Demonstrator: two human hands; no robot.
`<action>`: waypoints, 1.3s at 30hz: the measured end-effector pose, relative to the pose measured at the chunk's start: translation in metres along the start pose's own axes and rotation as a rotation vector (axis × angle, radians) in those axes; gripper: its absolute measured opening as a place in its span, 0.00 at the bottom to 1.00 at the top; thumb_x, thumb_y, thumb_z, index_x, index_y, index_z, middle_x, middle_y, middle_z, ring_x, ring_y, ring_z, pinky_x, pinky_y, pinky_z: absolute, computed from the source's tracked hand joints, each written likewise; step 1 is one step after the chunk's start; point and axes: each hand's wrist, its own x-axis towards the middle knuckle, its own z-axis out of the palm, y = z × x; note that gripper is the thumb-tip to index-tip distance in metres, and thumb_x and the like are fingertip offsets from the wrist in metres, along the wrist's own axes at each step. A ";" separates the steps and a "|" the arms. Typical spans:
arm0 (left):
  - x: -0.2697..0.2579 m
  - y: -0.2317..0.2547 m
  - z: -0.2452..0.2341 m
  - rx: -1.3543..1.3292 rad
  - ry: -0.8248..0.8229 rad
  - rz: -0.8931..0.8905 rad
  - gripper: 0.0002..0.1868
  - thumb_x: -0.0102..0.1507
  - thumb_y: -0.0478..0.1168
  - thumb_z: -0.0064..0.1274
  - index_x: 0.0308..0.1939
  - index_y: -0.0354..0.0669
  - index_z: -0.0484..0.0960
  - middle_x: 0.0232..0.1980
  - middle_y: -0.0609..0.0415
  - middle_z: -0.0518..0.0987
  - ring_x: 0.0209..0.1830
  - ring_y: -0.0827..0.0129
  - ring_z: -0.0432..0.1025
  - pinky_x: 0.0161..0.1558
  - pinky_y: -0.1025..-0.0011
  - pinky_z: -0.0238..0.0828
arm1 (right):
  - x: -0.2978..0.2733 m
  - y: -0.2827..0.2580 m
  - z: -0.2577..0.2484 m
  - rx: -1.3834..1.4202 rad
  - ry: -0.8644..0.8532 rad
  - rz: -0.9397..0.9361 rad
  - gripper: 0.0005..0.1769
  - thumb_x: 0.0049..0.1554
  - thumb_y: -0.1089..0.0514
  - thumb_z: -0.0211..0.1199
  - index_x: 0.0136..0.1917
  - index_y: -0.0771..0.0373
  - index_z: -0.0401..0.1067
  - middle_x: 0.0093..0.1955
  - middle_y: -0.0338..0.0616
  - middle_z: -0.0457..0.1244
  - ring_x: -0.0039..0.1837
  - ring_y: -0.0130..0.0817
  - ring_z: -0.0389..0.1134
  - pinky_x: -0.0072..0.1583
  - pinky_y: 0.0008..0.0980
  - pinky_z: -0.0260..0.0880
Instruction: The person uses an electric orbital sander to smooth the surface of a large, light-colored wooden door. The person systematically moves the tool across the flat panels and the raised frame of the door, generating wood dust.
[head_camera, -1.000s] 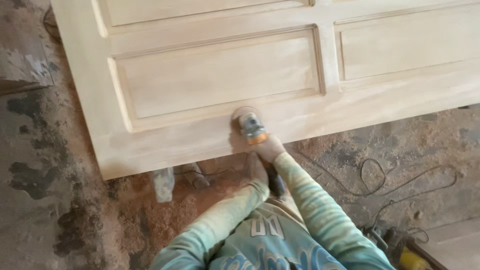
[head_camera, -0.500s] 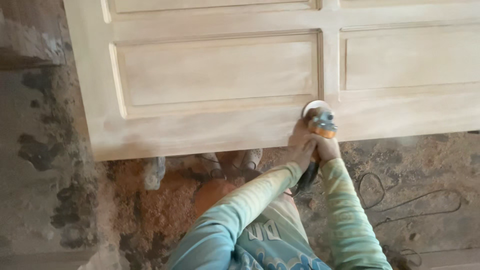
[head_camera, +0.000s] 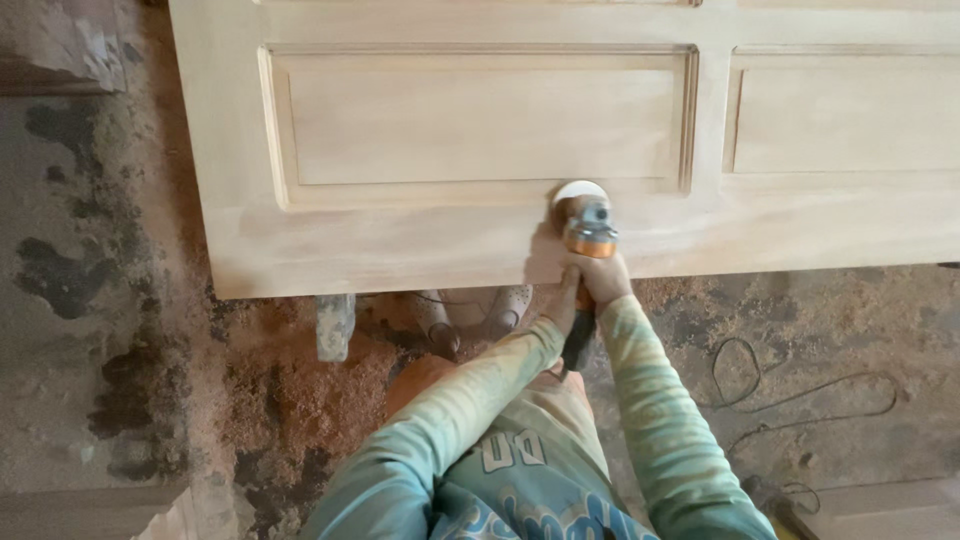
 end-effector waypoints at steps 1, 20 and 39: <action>-0.004 0.003 -0.010 -0.154 -0.011 -0.039 0.44 0.69 0.73 0.35 0.69 0.38 0.72 0.58 0.46 0.79 0.54 0.61 0.72 0.54 0.66 0.68 | 0.004 0.004 0.011 -0.063 0.004 0.007 0.17 0.46 0.66 0.69 0.51 0.66 0.73 0.40 0.41 0.67 0.40 0.34 0.69 0.41 0.33 0.73; -0.087 0.053 -0.144 -0.237 0.344 0.057 0.45 0.68 0.73 0.33 0.67 0.36 0.73 0.53 0.51 0.79 0.49 0.67 0.73 0.51 0.68 0.72 | -0.005 0.018 0.174 -0.947 -0.219 -0.064 0.32 0.38 0.39 0.76 0.48 0.65 0.80 0.46 0.56 0.72 0.50 0.48 0.75 0.53 0.41 0.75; 0.032 -0.065 0.231 -0.316 0.069 0.078 0.34 0.71 0.65 0.36 0.68 0.42 0.70 0.60 0.50 0.75 0.58 0.64 0.70 0.59 0.65 0.68 | 0.022 -0.021 -0.236 -0.183 0.061 0.093 0.20 0.46 0.66 0.71 0.53 0.63 0.72 0.41 0.41 0.68 0.39 0.33 0.70 0.41 0.34 0.74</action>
